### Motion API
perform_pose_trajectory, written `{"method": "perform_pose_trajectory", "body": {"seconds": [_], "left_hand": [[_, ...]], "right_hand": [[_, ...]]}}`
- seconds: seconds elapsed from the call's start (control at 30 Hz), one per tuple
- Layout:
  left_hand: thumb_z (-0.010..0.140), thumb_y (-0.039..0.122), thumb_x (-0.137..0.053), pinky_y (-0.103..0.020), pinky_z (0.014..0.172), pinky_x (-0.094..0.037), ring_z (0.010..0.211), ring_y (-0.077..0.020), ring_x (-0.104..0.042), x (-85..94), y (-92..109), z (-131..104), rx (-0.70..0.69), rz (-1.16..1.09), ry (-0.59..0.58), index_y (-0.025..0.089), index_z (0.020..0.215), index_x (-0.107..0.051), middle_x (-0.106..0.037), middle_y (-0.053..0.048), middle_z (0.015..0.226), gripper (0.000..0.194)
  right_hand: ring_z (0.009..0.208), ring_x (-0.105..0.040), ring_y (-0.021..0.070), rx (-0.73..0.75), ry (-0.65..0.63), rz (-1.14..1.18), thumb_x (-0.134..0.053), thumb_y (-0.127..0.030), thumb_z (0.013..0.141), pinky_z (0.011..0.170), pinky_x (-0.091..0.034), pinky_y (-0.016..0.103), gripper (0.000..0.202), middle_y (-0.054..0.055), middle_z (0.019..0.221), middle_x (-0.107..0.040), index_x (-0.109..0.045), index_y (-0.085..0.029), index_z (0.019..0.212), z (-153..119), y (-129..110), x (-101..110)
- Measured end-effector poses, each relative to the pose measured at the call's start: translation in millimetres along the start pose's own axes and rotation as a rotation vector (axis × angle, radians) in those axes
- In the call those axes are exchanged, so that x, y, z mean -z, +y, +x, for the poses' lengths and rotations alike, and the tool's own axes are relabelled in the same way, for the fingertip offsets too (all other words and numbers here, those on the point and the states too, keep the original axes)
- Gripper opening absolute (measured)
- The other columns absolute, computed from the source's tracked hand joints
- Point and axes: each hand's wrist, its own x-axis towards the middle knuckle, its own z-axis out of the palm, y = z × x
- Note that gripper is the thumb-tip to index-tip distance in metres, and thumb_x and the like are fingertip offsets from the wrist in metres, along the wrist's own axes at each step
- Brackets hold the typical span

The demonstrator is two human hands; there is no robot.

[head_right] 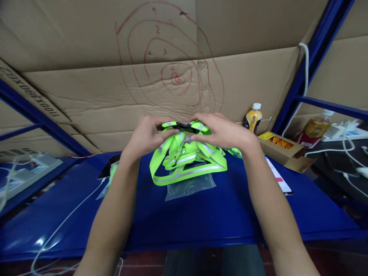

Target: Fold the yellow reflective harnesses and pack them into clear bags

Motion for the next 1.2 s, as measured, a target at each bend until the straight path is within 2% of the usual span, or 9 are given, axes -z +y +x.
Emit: {"method": "perform_pose_trajectory", "body": {"seconds": [0.17, 0.3, 0.37, 0.53, 0.73, 0.8, 0.97, 1.1, 1.2], "left_hand": [[0.098, 0.032, -0.062, -0.035, 0.095, -0.053, 0.098, -0.025, -0.072, -8.0, 3, 3, -0.065, -0.096, -0.167, 0.02, 0.118, -0.083, -0.083, -0.005, 0.107, 0.032], [0.1, 0.038, -0.063, -0.035, 0.099, -0.054, 0.103, -0.0244, -0.071, -11.0, -3, 6, -0.096, -0.298, -0.346, 0.021, 0.12, -0.081, -0.081, -0.005, 0.114, 0.032], [0.1, 0.05, -0.067, -0.032, 0.089, -0.055, 0.096, -0.0223, -0.07, -10.7, -9, 6, -0.039, -0.398, -0.333, 0.021, 0.117, -0.08, -0.08, -0.005, 0.11, 0.037], [0.098, 0.079, -0.056, -0.027, 0.052, -0.041, 0.056, -0.0158, -0.055, -13.4, -16, 6, 0.311, -0.564, -0.137, 0.018, 0.085, -0.076, -0.063, -0.003, 0.064, 0.065], [0.085, 0.053, -0.075, -0.032, 0.058, -0.054, 0.064, -0.0219, -0.069, -9.3, -4, 9, 0.471, -0.804, -0.16, 0.017, 0.091, -0.076, -0.072, -0.005, 0.074, 0.036], [0.077, 0.041, -0.082, -0.031, 0.059, -0.055, 0.065, -0.0203, -0.069, -6.1, -2, 8, 0.484, -0.838, -0.164, 0.016, 0.093, -0.076, -0.074, -0.005, 0.078, 0.03], [0.067, 0.028, -0.094, -0.027, 0.066, -0.056, 0.073, -0.0167, -0.071, -3.7, -2, 6, 0.309, -0.848, -0.2, 0.015, 0.107, -0.078, -0.078, -0.005, 0.091, 0.045], [0.072, 0.031, -0.096, -0.027, 0.074, -0.058, 0.085, -0.0185, -0.073, -1.2, -2, 2, 0.104, -0.71, -0.223, 0.017, 0.115, -0.077, -0.079, -0.007, 0.102, 0.049], [0.077, 0.033, -0.094, -0.027, 0.078, -0.057, 0.095, -0.0208, -0.074, 2.6, 4, -1, 0.003, -0.557, -0.241, 0.018, 0.115, -0.077, -0.079, -0.01, 0.112, 0.044]], "right_hand": [[0.1, -0.071, 0.0271, -0.065, -0.109, -0.082, -0.058, -0.021, 0.1, 0.088, -0.047, 0.035, 0.025, 0.01, 0.107, -0.08, -0.076, -0.021, 0.117, 1, 5, -1], [0.1, -0.071, 0.0283, -0.09, -0.146, -0.131, -0.061, -0.019, 0.097, 0.084, -0.046, 0.035, 0.025, 0.011, 0.107, -0.081, -0.079, -0.021, 0.115, 5, 6, -7], [0.102, -0.072, 0.0287, -0.097, -0.095, -0.157, -0.059, -0.017, 0.098, 0.085, -0.046, 0.036, 0.025, 0.012, 0.107, -0.081, -0.078, -0.02, 0.113, 7, 5, -7], [0.101, -0.07, 0.0308, -0.127, 0.147, -0.261, -0.055, -0.016, 0.099, 0.086, -0.043, 0.038, 0.022, 0.013, 0.105, -0.078, -0.076, -0.018, 0.106, 11, -4, -8], [0.097, -0.067, 0.0275, -0.044, 0.147, -0.1, -0.063, -0.024, 0.097, 0.084, -0.041, 0.034, 0.007, 0.009, 0.101, -0.075, -0.067, -0.019, 0.102, 11, -10, -9], [0.095, -0.065, 0.0247, -0.038, 0.14, 0.033, -0.073, -0.035, 0.094, 0.082, -0.042, 0.033, 0.021, 0.007, 0.105, -0.074, -0.063, -0.021, 0.107, 8, -8, -5], [0.096, -0.063, 0.0209, -0.032, -0.033, 0.272, -0.088, -0.053, 0.081, 0.079, -0.046, 0.03, 0.053, 0.004, 0.113, -0.071, -0.056, -0.024, 0.112, -1, 0, 5], [0.081, -0.064, 0.0175, -0.115, -0.098, 0.387, -0.085, -0.049, 0.084, 0.072, -0.046, 0.029, 0.053, 0.0, 0.102, -0.073, -0.056, -0.026, 0.122, -4, 6, 6], [0.083, -0.066, 0.0183, -0.102, -0.152, 0.378, -0.086, -0.047, 0.083, 0.073, -0.047, 0.029, 0.046, 0.0, 0.099, -0.075, -0.066, -0.024, 0.117, -3, 9, 6]]}}
